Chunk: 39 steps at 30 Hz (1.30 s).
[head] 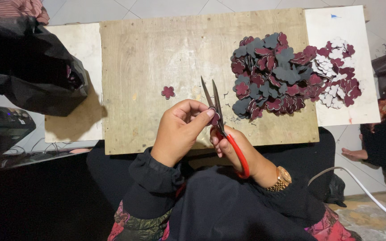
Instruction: The person sits with a wooden board on their lap and uses red-handled scissors to trim the edges of small flower-shaped fabric cutouts, one at a time, placing finished pieces on the board and adding to a large pile of cut pieces.
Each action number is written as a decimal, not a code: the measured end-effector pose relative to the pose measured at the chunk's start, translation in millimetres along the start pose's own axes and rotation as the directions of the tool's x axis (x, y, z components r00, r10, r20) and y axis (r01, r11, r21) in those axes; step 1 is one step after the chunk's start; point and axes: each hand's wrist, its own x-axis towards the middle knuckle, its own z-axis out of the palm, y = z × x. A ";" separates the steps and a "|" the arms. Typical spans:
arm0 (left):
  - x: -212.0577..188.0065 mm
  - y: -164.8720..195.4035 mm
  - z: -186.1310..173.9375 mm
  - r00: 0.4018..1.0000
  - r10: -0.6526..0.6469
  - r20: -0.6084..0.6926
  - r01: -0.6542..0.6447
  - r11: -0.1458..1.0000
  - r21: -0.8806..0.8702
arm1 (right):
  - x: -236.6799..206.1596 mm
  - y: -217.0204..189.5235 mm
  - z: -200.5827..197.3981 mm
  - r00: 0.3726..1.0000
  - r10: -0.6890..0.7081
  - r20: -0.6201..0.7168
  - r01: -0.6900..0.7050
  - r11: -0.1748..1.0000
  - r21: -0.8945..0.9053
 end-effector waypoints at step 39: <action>3.5 -2.4 -12.1 1.000 -0.027 -0.014 0.024 0.989 -0.149 | -3.4 13.2 -6.7 0.985 0.169 -0.031 -0.171 0.984 -0.041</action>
